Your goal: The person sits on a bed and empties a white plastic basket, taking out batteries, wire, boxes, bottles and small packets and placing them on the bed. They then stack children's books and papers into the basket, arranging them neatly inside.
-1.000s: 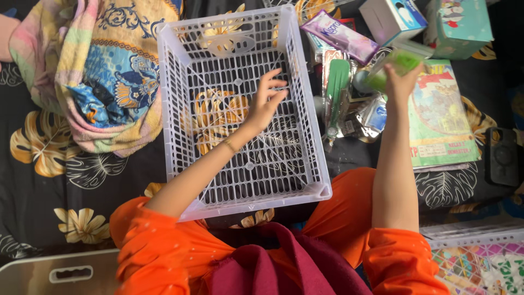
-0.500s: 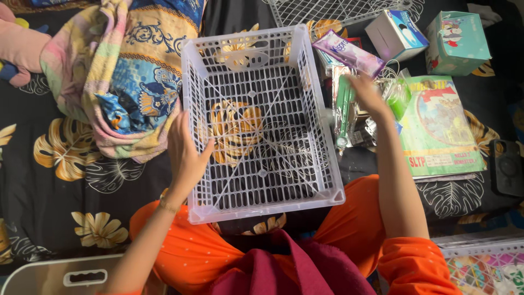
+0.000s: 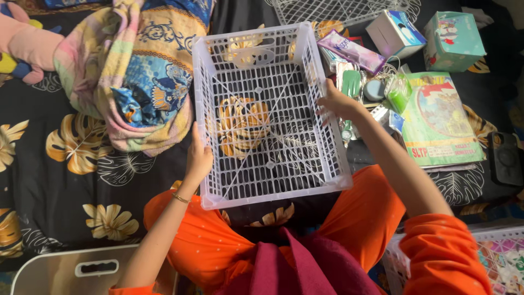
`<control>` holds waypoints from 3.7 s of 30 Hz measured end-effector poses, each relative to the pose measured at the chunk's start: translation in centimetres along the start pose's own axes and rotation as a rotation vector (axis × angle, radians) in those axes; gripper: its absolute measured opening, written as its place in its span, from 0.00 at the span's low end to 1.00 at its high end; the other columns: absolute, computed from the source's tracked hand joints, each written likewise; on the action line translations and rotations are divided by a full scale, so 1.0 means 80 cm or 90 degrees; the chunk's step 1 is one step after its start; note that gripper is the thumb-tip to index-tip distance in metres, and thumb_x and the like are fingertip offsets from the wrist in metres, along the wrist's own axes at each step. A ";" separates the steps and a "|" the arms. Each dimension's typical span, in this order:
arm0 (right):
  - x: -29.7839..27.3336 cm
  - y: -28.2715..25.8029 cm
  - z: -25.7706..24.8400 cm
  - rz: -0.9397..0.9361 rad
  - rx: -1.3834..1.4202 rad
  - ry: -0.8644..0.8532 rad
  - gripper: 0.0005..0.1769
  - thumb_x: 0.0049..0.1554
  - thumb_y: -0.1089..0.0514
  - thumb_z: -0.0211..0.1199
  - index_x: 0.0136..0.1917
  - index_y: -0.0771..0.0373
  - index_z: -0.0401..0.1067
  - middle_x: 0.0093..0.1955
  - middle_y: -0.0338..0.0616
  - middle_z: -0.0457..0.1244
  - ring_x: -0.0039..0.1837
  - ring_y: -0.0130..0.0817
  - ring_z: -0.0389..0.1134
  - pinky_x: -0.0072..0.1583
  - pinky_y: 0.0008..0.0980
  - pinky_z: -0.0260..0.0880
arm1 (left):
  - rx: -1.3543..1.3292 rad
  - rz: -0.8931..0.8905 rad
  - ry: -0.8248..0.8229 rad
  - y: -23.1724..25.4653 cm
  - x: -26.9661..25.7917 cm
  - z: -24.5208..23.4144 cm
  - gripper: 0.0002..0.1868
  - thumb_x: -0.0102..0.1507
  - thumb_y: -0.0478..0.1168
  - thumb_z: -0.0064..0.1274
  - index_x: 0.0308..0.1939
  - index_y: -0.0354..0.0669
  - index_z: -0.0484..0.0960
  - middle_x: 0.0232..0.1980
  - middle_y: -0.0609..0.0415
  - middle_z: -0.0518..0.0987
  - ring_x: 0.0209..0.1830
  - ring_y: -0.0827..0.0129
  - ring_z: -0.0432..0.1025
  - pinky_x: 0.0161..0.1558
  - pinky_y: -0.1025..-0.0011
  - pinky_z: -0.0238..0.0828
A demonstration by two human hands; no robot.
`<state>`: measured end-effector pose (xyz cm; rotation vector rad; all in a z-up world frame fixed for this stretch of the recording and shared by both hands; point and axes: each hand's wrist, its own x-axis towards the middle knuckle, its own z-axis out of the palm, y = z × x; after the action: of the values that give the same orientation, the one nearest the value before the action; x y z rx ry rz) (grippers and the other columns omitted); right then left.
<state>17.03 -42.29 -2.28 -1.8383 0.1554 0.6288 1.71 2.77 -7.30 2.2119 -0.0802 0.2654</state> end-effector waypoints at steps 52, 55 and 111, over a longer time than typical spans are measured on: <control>0.224 -0.006 0.116 -0.358 -0.745 0.437 0.47 0.50 0.61 0.71 0.78 0.46 0.53 0.68 0.63 0.57 0.60 0.60 0.67 0.45 0.44 0.75 | -0.328 -0.212 -0.002 0.017 0.099 -0.033 0.27 0.70 0.46 0.43 0.73 0.48 0.62 0.61 0.46 0.80 0.55 0.62 0.77 0.54 0.62 0.74; 0.183 -0.018 0.111 -0.198 -0.475 0.240 0.56 0.40 0.58 0.74 0.77 0.44 0.51 0.63 0.59 0.60 0.56 0.55 0.67 0.46 0.44 0.74 | -0.282 -0.162 -0.048 0.029 0.098 -0.019 0.26 0.70 0.45 0.45 0.72 0.46 0.66 0.62 0.45 0.80 0.57 0.62 0.77 0.55 0.62 0.74; -0.186 -0.074 0.165 -0.694 -0.572 -0.057 0.37 0.47 0.60 0.74 0.65 0.54 0.60 0.69 0.46 0.56 0.69 0.54 0.60 0.67 0.48 0.63 | -0.604 -0.237 -0.294 0.140 -0.008 0.093 0.33 0.68 0.67 0.38 0.38 0.39 0.78 0.17 0.58 0.65 0.14 0.73 0.65 0.22 0.68 0.74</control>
<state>2.25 -31.04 6.97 -2.3165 -1.2971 -0.0527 0.61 -9.97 -3.13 1.2630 -0.0322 -0.4243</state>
